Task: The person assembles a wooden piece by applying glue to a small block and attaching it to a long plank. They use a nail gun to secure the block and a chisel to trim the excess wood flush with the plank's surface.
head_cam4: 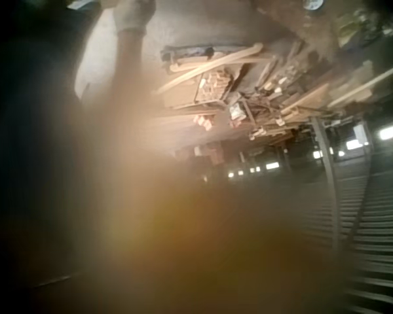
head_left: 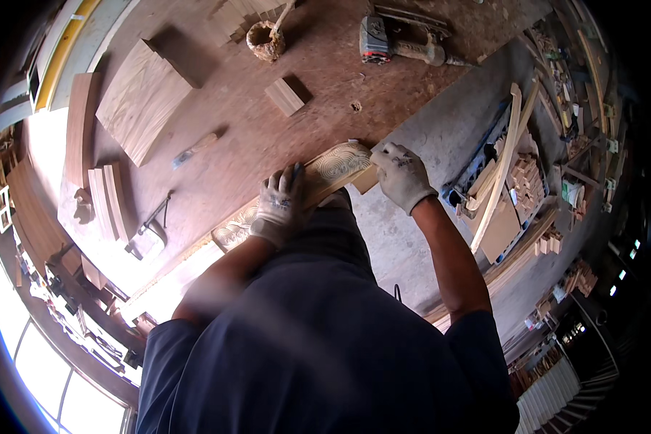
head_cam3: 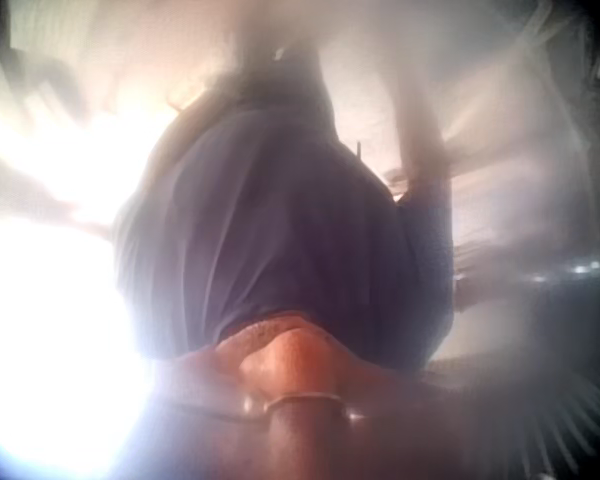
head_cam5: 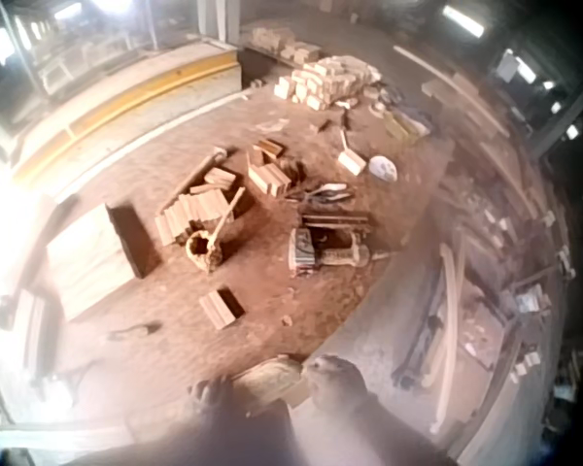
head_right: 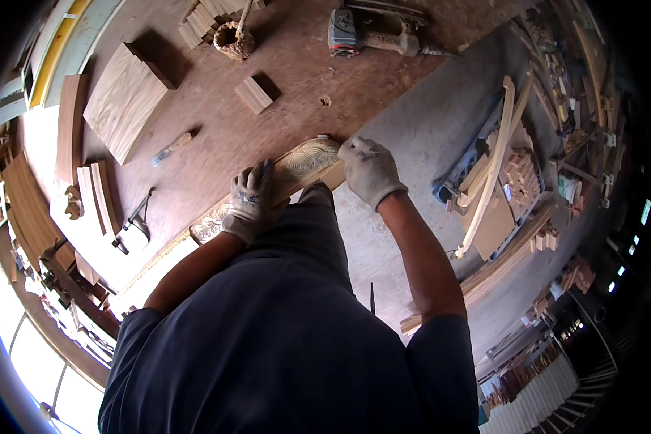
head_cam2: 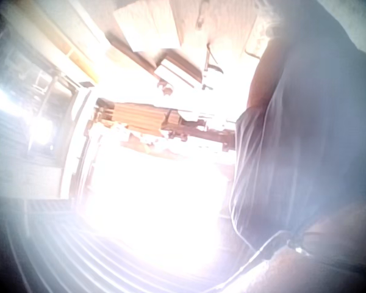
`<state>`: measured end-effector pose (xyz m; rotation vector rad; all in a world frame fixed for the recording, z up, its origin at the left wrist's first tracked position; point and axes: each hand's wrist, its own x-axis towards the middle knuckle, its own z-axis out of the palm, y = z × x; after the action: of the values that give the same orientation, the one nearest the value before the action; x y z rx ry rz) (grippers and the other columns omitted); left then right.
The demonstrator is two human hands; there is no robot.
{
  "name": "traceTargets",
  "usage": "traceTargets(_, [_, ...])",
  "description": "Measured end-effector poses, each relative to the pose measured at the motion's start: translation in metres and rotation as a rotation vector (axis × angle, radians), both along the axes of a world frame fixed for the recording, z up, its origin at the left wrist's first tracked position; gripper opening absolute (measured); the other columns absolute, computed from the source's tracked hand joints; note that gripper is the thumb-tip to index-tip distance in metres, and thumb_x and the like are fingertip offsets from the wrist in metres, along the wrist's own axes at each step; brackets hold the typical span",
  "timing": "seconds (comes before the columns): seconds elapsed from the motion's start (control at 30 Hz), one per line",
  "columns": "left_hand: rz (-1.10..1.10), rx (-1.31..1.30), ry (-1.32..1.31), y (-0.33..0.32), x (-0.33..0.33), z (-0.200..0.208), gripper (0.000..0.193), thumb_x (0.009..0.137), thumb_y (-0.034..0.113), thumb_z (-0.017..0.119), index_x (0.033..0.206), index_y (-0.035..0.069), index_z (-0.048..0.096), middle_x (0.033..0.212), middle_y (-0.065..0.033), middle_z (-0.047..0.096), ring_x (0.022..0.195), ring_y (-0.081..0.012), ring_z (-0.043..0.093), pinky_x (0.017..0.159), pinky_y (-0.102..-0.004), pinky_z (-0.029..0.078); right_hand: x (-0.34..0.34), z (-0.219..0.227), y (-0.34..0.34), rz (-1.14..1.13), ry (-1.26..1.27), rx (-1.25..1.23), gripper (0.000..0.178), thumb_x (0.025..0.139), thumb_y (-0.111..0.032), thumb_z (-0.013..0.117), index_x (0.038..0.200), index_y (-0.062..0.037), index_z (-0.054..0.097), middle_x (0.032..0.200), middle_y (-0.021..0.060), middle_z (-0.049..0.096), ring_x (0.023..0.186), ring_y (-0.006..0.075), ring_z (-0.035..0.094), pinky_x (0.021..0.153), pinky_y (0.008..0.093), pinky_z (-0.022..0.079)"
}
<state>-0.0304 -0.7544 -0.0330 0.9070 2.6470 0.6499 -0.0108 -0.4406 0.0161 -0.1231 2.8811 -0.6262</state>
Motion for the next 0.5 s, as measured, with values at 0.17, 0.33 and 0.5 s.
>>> traceTargets(0.17, [-0.009, -0.012, -0.005, -0.001, -0.001, -0.003, 0.098, 0.077, 0.043, 0.088, 0.155, 0.001, 0.048, 0.146, -0.0196, 0.053, 0.129, -0.0418, 0.052, 0.106, -0.057, 0.044, 0.002, 0.007, -0.002, -0.238, 0.03, -0.441, 0.01, 0.091, -0.003, 0.068, 0.1, -0.0051, 0.071, 0.1, 0.0139, 0.073, 0.093, 0.0338, 0.072, 0.083, 0.0437, 0.058])
traceTargets(0.33, [0.037, 0.09, 0.01, -0.004, 0.001, -0.021, 0.102, 0.076, 0.043, 0.088, 0.157, 0.0, 0.044, 0.142, -0.0214, 0.053, 0.125, -0.043, 0.052, 0.103, -0.0579, 0.045, 0.022, -0.001, 0.005, -0.461, 0.063, -0.383, 0.013, 0.095, -0.007, 0.076, 0.105, -0.0013, 0.07, 0.097, 0.0107, 0.076, 0.09, 0.019, 0.072, 0.084, 0.0361, 0.059])
traceTargets(0.5, [0.051, -0.105, 0.012, -0.022, -0.044, -0.021, 0.098, 0.084, 0.048, 0.079, 0.161, 0.0, 0.042, 0.149, -0.02, 0.053, 0.131, -0.0411, 0.053, 0.112, -0.054, 0.043, 0.039, -0.011, 0.0, -0.635, -0.09, -0.495, 0.017, 0.09, -0.012, 0.083, 0.094, -0.0014, 0.071, 0.084, 0.0084, 0.073, 0.079, 0.0173, 0.068, 0.076, 0.035, 0.057])
